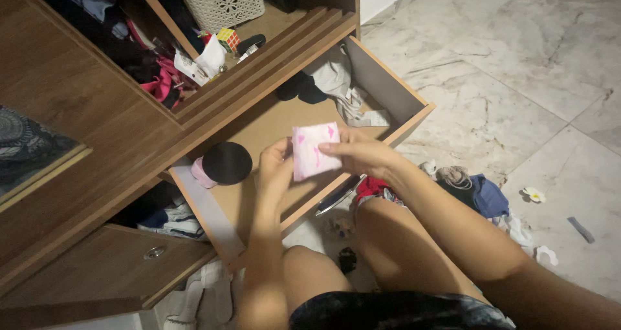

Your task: The person kneels in front of a wooden dresser and removes various garments from an open drawer, placing them on the floor. They then pick up the clothes from the floor and place them back into the drawer, repeating this process with multiple items.

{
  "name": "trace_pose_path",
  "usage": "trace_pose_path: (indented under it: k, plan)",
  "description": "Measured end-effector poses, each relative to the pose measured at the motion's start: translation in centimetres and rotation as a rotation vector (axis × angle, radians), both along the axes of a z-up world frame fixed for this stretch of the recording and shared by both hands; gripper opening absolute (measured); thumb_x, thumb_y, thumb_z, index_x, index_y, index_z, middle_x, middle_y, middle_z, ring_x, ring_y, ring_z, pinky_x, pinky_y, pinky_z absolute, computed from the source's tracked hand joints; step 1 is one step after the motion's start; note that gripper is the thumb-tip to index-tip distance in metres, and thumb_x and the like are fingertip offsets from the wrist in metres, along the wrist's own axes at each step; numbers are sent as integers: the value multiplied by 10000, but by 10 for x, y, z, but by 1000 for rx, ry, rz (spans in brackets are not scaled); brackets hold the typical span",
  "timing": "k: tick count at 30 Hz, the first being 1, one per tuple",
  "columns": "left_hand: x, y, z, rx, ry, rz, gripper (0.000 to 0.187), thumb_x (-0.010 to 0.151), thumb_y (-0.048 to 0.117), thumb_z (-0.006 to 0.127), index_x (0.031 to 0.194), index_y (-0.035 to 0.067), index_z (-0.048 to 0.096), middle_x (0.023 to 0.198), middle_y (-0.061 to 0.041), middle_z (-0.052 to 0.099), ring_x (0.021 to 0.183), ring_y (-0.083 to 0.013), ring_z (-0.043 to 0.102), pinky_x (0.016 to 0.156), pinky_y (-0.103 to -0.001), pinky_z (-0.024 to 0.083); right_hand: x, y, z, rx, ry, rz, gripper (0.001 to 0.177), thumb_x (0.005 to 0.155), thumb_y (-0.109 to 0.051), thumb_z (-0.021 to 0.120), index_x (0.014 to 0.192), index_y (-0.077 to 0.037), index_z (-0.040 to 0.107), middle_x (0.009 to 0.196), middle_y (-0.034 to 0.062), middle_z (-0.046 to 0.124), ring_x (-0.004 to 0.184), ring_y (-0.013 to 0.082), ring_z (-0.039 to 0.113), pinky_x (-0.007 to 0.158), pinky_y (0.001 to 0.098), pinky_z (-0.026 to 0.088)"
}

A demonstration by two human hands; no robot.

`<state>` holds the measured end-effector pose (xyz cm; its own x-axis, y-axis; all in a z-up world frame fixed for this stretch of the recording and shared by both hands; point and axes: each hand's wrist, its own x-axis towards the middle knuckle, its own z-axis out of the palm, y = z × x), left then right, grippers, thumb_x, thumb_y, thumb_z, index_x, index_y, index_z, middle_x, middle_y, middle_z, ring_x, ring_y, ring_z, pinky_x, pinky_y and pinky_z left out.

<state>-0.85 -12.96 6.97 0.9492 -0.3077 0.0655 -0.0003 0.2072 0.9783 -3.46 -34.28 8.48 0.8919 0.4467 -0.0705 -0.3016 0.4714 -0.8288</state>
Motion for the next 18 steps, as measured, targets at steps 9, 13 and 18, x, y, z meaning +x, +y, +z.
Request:
trace_pose_path:
  k: [9,13,18]
  plan:
    - [-64,1,40,472,-213,44,342,884,95,674,1216,15,695,1081,-88,742,961,-154,709,811,-298,584,-42,-43,13,-443,-342,-68,375,867,-168,791,1201,-45,674,1078,40,752,964,129,695,864,294,572]
    - [-79,7,35,801,-415,221,345,903,218,711,1212,65,711,1071,-119,737,986,-257,717,864,-372,550,-73,-108,36,-1109,-481,153,356,787,-211,812,1068,-14,716,869,100,778,813,176,722,727,322,610]
    - [-92,0,19,909,-451,367,263,944,235,665,1154,99,742,1140,-102,719,1027,-336,687,858,-425,532,-96,-141,28,-1666,-388,-77,370,887,-330,760,1151,-79,697,1078,119,755,984,311,725,866,385,580]
